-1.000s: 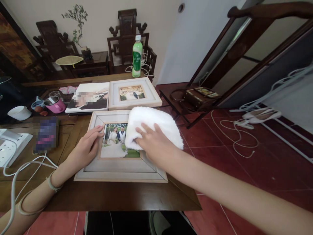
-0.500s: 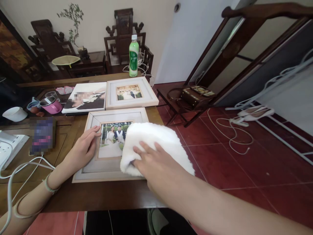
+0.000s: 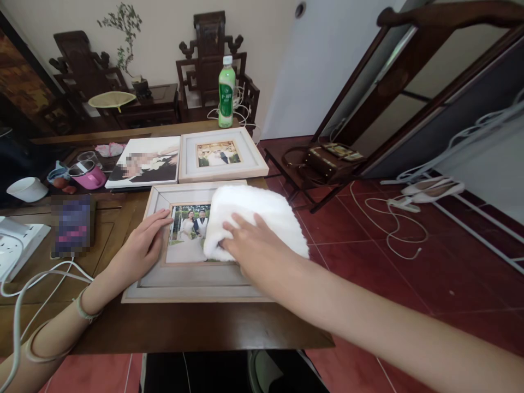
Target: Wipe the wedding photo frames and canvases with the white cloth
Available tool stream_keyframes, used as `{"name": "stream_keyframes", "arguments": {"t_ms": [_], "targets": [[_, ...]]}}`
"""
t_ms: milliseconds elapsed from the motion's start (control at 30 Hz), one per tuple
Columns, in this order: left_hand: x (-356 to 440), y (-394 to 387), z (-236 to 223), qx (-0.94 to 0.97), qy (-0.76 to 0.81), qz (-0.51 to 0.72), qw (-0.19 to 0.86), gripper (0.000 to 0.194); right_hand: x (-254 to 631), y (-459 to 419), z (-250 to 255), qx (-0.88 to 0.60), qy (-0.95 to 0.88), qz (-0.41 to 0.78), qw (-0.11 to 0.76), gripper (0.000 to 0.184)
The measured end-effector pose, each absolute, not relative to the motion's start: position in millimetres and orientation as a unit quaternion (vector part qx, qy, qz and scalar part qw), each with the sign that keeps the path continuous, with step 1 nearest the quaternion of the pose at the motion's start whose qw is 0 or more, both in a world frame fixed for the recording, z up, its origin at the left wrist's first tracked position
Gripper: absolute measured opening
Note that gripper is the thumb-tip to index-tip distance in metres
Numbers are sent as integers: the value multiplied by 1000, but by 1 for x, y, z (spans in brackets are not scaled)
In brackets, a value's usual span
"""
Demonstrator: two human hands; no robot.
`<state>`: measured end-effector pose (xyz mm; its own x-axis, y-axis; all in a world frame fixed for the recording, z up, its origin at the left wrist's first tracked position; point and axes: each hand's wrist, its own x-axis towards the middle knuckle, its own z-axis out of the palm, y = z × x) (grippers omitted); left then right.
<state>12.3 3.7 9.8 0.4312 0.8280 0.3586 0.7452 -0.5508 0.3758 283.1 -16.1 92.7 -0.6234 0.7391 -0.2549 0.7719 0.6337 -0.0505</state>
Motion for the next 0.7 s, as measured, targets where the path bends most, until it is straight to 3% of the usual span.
{"name": "stream_keyframes", "arguments": {"t_ms": [100, 267, 400, 700], "targets": [[12, 4, 10, 842, 470, 252, 79, 40, 284, -41, 95, 385, 909, -99, 126, 51], [13, 4, 11, 842, 473, 245, 80, 40, 288, -69, 84, 361, 919, -109, 116, 34], [13, 4, 11, 842, 474, 247, 80, 39, 288, -70, 88, 378, 916, -120, 60, 45], [12, 5, 7, 841, 462, 270, 76, 38, 280, -15, 81, 426, 900, -55, 68, 55]]}}
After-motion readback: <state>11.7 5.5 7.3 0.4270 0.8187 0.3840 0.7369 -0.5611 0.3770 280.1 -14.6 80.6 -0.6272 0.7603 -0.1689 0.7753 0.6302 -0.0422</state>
